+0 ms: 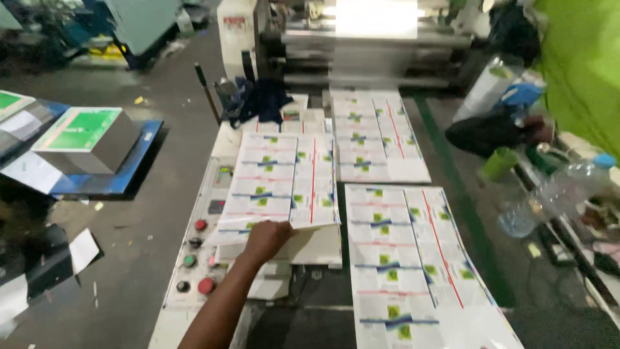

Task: Inspecting and sorting sheets of printed product labels on an industrial workbench.

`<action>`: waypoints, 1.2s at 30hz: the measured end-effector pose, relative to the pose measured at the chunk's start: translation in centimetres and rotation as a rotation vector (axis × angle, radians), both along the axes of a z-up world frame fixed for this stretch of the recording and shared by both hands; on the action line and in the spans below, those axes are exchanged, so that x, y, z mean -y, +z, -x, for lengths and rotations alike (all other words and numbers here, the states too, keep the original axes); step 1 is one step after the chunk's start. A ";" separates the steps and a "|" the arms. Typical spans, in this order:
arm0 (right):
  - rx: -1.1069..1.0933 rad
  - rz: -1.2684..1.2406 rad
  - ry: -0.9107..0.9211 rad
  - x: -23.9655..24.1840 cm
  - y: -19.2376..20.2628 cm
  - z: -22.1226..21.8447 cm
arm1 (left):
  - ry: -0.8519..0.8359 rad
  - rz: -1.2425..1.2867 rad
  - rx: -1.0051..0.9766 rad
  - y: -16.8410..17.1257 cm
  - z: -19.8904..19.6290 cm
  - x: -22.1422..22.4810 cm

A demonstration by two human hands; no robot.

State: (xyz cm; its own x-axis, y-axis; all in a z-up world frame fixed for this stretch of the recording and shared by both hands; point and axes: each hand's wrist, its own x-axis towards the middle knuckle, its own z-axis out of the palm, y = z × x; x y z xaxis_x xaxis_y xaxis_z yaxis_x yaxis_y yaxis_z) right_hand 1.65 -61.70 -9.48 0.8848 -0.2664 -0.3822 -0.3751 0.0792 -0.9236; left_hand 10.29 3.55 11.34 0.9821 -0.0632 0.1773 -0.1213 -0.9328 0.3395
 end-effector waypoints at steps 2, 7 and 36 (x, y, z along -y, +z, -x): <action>-0.065 0.039 -0.019 0.8 -0.8 0.6 | -0.087 0.010 -0.058 -1.7 -0.5 -0.6; -0.023 0.005 -0.009 -4.4 2.9 2.0 | -0.216 -0.007 -0.143 -4.9 2.9 0.4; -0.165 0.005 0.346 -17.0 -0.1 -8.5 | 0.164 0.739 0.462 -0.7 4.6 5.2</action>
State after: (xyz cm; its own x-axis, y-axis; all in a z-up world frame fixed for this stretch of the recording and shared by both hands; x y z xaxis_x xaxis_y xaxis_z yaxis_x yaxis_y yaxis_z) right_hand 10.13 -44.72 -9.57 0.8496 0.0355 -0.5263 -0.5223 -0.0827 -0.8487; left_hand 5.65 -1.66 10.63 0.7890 0.3599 0.4979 -0.2790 -0.5122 0.8123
